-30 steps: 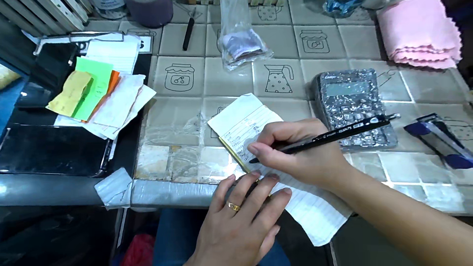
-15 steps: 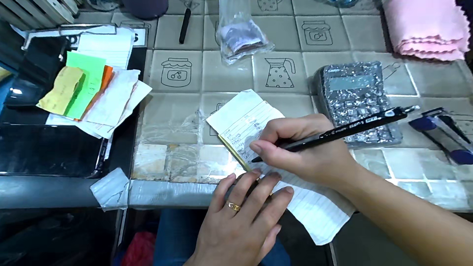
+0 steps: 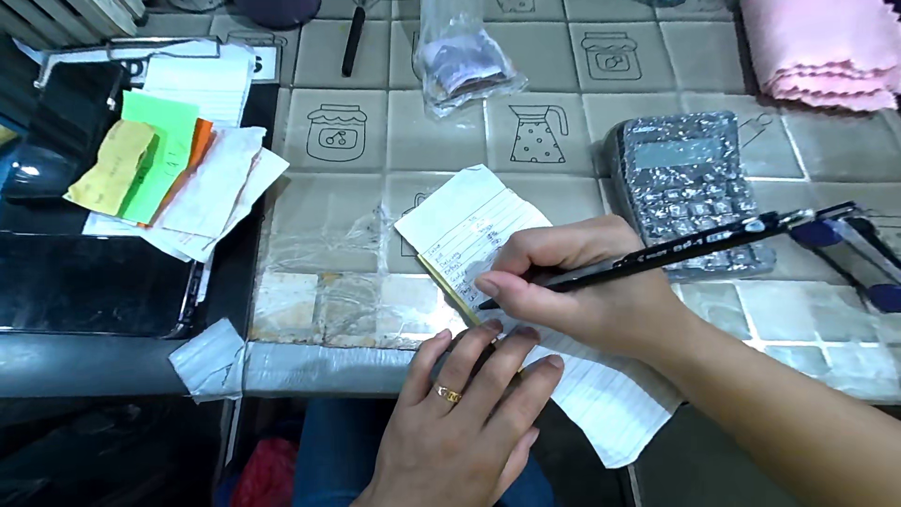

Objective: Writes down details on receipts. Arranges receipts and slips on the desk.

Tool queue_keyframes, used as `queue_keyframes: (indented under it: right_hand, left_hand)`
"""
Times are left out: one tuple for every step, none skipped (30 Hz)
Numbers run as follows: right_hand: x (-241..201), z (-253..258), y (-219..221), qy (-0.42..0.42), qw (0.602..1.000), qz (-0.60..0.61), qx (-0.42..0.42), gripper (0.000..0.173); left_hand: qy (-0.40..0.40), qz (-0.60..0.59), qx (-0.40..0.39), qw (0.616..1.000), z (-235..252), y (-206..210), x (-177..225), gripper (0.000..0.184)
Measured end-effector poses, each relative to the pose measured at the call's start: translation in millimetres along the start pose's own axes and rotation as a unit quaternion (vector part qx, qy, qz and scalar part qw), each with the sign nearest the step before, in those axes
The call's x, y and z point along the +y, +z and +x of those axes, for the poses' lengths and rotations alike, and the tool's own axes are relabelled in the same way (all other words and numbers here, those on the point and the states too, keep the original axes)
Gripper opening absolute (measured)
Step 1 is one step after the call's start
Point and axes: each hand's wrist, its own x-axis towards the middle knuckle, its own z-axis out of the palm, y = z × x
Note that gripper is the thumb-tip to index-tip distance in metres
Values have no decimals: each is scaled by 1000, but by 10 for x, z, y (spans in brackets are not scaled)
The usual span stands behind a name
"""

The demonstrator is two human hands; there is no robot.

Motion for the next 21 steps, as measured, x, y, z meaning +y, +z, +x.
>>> queue_keyframes:
  right_hand:
    - [1,-1,-6,5,1000,-3,8,20]
    - [0,0,-9,9,1000,-4,13,20]
    - [1,1,-9,10,1000,-4,16,20]
    - [4,2,-6,9,1000,-2,16,20]
    - [7,4,-2,7,1000,0,14,20]
    - [11,8,2,3,1000,2,10,20]
    - [14,10,5,-3,1000,3,6,20]
    - [14,8,5,-7,1000,3,1,20]
    - [14,3,5,-9,1000,4,-2,20]
    - [11,-2,3,-6,1000,5,-3,20]
    - [8,-2,1,-3,1000,3,-2,21]
    - [7,1,2,0,1000,-2,2,20]
    - [10,5,5,-1,1000,-5,7,20]
    - [12,7,7,-3,1000,-7,10,20]
    - [11,4,6,-3,1000,-6,9,20]
    - [9,0,2,-1,1000,-4,8,21]
    - [7,-4,-1,3,1000,-2,7,22]
    - [5,-4,-3,6,1000,3,5,22]
    - [3,0,-2,7,1000,6,5,21]
    - [5,2,3,4,1000,8,7,20]
    - [7,4,8,-1,1000,8,8,19]
  left_hand:
    - [0,0,0,1000,1,3,-1,43]
    - [0,1,0,1000,1,5,1,43]
    - [-1,0,2,1000,0,7,2,43]
    - [-2,-1,4,1000,-2,8,3,44]
    - [-3,-3,5,1000,-3,8,4,43]
    - [-4,-4,5,1000,-2,7,6,44]
    - [-4,-3,5,1000,-1,6,7,44]
    - [-4,-4,5,1000,-2,7,9,44]
    - [-4,-4,5,1000,-5,7,10,43]
    - [-3,-4,5,1000,-7,6,9,43]
    - [-3,-3,4,1000,-7,5,8,44]
    - [-3,-1,4,1000,-4,6,6,44]
    - [-3,3,4,1000,-2,5,5,45]
    - [-2,5,3,1000,1,4,5,45]
    - [-2,5,4,1000,2,6,5,45]
    - [-2,4,4,1000,1,6,5,45]
    - [-1,3,5,1000,-1,7,3,45]
    - [-1,2,5,1000,0,7,1,45]
    - [-1,3,5,1000,0,5,-1,46]
    - [-2,3,5,1000,-1,2,0,46]
    - [-3,5,4,1000,-1,0,3,46]
